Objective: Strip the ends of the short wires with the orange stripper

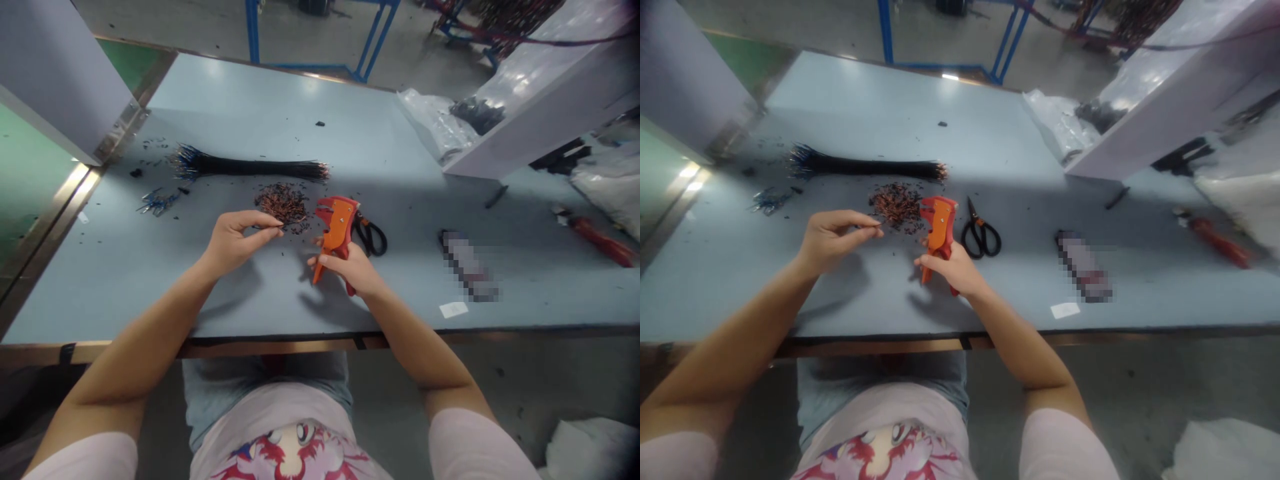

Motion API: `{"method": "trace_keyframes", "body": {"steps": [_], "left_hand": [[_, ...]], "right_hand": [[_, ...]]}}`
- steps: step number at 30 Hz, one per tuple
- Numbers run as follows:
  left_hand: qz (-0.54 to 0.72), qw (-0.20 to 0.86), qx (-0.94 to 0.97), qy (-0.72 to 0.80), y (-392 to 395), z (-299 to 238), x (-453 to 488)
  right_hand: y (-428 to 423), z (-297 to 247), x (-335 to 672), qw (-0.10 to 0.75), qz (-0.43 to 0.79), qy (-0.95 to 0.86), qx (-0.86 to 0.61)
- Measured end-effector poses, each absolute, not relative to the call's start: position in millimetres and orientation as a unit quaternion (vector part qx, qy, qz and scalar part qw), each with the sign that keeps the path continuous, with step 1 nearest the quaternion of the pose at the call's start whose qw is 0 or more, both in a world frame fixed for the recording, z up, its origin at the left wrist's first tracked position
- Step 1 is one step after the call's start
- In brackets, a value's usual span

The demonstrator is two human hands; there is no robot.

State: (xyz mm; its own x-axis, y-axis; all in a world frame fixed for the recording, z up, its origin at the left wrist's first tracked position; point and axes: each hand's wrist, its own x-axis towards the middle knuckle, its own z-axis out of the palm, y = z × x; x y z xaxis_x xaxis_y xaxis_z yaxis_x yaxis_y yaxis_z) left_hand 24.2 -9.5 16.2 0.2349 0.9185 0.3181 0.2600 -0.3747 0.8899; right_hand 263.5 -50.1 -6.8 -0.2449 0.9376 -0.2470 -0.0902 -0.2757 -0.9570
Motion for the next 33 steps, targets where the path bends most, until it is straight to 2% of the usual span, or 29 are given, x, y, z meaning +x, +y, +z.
{"method": "trace_keyframes", "body": {"steps": [15, 17, 22, 24, 29, 33], "left_hand": [[0.432, 0.324, 0.705, 0.459, -10, 18, 26], [0.375, 0.362, 0.708, 0.477, -7, 18, 22], [0.104, 0.482, 0.731, 0.472, 1, 11, 11], [0.069, 0.494, 0.731, 0.466, 4, 6, 10], [0.207, 0.338, 0.774, 0.493, 12, -6, 11], [0.326, 0.318, 0.714, 0.531, 18, -10, 12]], "right_hand": [[-53, -6, 263, 0.369, 0.649, -0.477, -0.463], [-53, -5, 263, 0.371, 0.645, -0.476, -0.468], [-54, -2, 262, 0.374, 0.636, -0.469, -0.485], [-54, -2, 262, 0.372, 0.638, -0.468, -0.485], [-53, -3, 262, 0.376, 0.644, -0.465, -0.477], [-54, -3, 262, 0.379, 0.645, -0.461, -0.477]]}}
